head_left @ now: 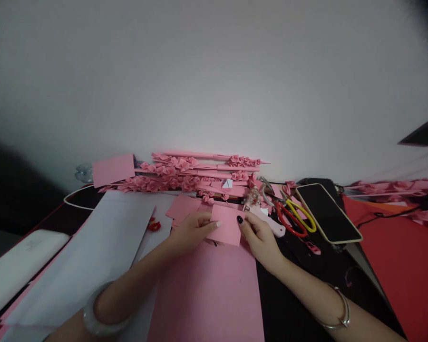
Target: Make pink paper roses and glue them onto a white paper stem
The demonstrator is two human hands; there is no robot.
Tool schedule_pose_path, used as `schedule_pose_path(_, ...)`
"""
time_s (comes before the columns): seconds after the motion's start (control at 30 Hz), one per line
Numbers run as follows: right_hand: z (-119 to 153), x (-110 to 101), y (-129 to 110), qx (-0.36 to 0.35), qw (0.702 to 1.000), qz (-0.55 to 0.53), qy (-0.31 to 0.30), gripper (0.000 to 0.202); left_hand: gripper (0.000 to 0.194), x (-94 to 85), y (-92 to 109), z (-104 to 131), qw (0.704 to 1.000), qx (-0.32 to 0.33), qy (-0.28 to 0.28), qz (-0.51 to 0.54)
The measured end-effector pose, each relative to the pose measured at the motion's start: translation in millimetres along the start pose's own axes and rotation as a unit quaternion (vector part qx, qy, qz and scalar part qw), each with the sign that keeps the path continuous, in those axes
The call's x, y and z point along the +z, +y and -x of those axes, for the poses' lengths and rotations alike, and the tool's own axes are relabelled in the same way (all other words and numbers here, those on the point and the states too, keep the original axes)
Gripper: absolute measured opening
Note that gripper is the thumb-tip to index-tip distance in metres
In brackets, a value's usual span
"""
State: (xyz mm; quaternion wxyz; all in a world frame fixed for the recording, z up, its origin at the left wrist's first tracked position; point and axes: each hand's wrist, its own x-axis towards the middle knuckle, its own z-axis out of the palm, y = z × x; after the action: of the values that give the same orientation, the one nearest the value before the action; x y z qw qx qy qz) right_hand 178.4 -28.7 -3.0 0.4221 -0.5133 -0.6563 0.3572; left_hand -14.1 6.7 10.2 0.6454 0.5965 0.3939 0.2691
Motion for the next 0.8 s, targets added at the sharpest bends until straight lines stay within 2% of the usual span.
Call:
schedule_pose_path(0.17, 3.5, -0.3, -3.9, -0.033, 0.999, 0.025, 0.029, 0.025, 0.024, -1.6, 1.4, 0.8, 0.999, 0.009, 0.008, -0.032)
schedule_pose_path(0.33, 4.0, -1.4, -4.2, -0.035, 0.998, 0.038, 0.048, 0.025, 0.025, -4.5, 0.2, 0.1, 0.994, 0.031, 0.020, -0.101)
schedule_pose_path(0.47, 3.4, -1.5, -5.5, -0.033, 0.997, 0.045, 0.044, 0.026, 0.022, -2.9, 7.5, 2.2, 0.998, 0.006, 0.007, -0.062)
schedule_pose_path(0.6, 2.8, -0.7, -3.8, -0.035, 0.998, 0.028, 0.043, 0.025, 0.021, -1.6, 13.9, 4.8, 0.999, 0.003, 0.033, -0.008)
schedule_pose_path(0.8, 3.3, 0.4, -0.8, -0.053, 0.998, -0.004, 0.045, 0.027, 0.030, -0.3, 5.1, 1.5, 0.997, 0.001, 0.028, 0.071)
